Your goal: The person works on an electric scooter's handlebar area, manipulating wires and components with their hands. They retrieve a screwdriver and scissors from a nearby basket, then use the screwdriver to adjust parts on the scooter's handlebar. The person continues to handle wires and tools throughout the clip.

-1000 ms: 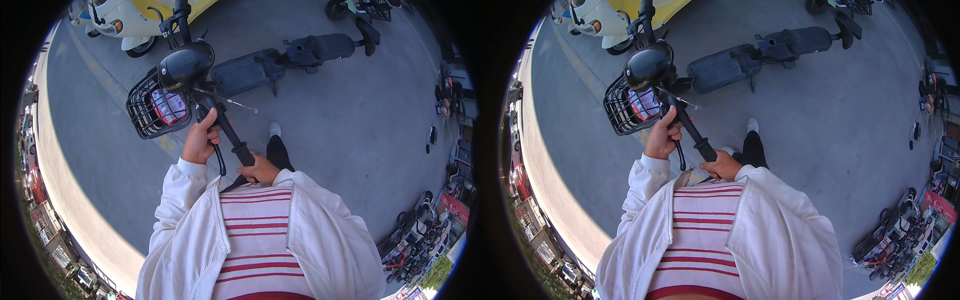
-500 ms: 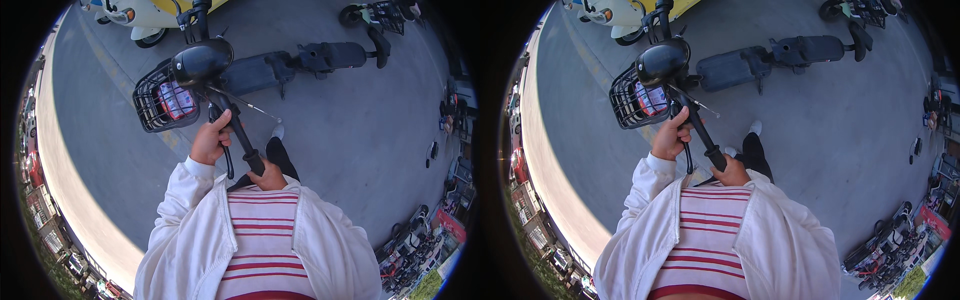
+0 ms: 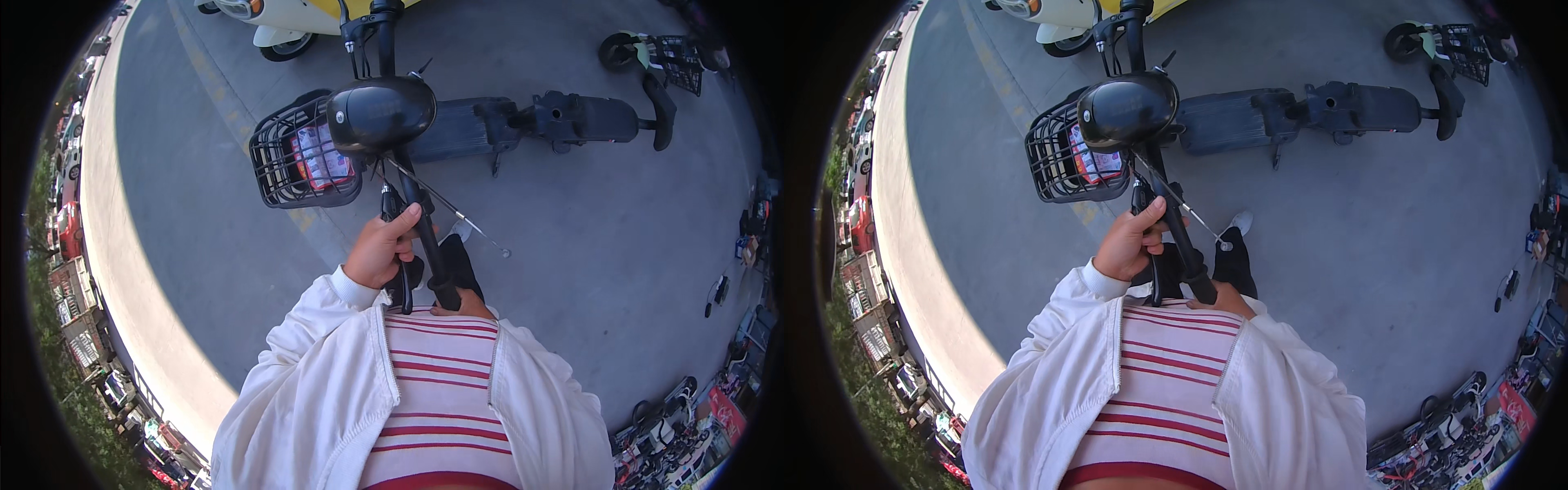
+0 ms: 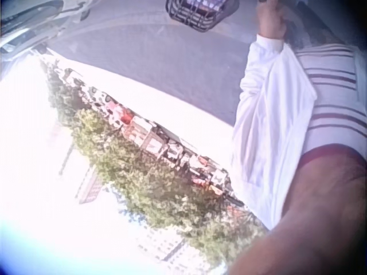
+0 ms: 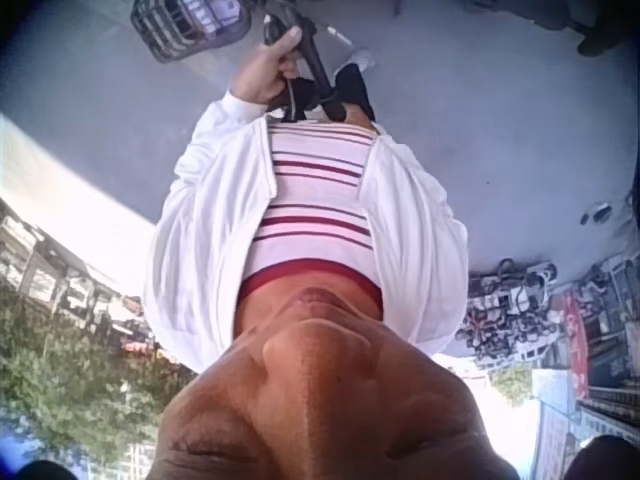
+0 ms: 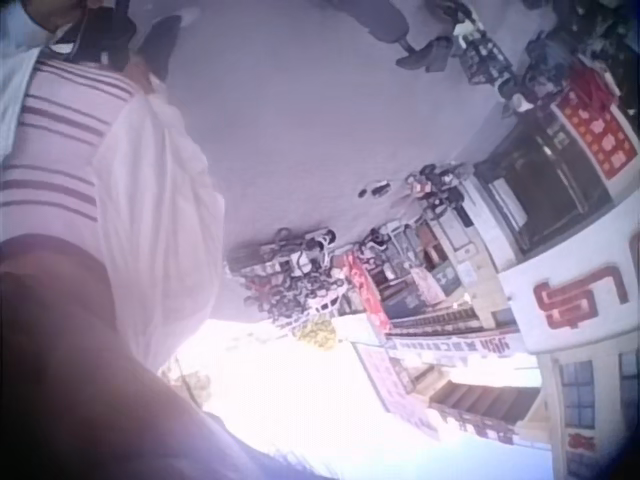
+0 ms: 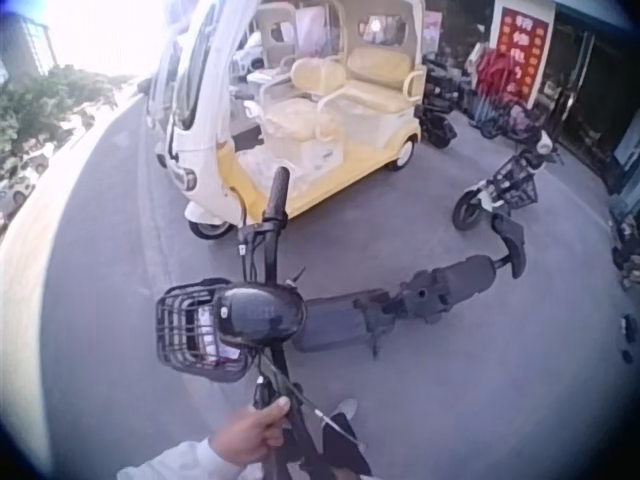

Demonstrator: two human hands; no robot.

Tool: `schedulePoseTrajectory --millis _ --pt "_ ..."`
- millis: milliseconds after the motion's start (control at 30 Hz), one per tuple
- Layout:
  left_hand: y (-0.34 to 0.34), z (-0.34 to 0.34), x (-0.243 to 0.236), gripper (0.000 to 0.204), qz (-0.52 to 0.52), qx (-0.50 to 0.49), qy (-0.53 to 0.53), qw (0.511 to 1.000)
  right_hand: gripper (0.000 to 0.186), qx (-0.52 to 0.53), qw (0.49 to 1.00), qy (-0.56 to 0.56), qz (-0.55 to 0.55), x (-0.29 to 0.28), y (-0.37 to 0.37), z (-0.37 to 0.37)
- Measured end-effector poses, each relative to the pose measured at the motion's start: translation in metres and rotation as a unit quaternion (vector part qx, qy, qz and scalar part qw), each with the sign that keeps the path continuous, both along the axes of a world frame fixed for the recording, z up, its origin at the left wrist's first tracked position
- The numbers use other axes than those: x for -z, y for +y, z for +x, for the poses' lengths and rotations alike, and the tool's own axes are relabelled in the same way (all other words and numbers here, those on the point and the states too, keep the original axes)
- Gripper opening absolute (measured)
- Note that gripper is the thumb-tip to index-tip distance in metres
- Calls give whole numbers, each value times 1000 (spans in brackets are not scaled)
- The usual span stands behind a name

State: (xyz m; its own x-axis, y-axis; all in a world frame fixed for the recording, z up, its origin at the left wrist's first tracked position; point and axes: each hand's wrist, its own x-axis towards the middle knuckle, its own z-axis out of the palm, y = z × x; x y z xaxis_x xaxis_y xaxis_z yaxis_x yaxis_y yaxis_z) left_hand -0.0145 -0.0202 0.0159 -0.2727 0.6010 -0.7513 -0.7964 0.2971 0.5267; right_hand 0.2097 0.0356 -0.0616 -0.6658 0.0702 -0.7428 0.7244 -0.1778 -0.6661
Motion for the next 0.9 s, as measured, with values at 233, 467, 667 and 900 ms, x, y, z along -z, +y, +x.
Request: schedulePoseTrajectory --millis 233,467,667,900 --pt "-11 -19 -12 31 7 52 -26 998 41 168 920 -150 321 -47 -74 -22" --pt "-41 -86 -24 27 35 145 -18 989 36 472 875 -92 60 5 -209 20" --pt "-31 -164 -54 26 29 232 -35 972 30 632 770 74 -40 3 -232 -17" --pt "-53 -178 -47 26 51 233 -41 970 36 628 766 118 -61 -12 -227 -41"
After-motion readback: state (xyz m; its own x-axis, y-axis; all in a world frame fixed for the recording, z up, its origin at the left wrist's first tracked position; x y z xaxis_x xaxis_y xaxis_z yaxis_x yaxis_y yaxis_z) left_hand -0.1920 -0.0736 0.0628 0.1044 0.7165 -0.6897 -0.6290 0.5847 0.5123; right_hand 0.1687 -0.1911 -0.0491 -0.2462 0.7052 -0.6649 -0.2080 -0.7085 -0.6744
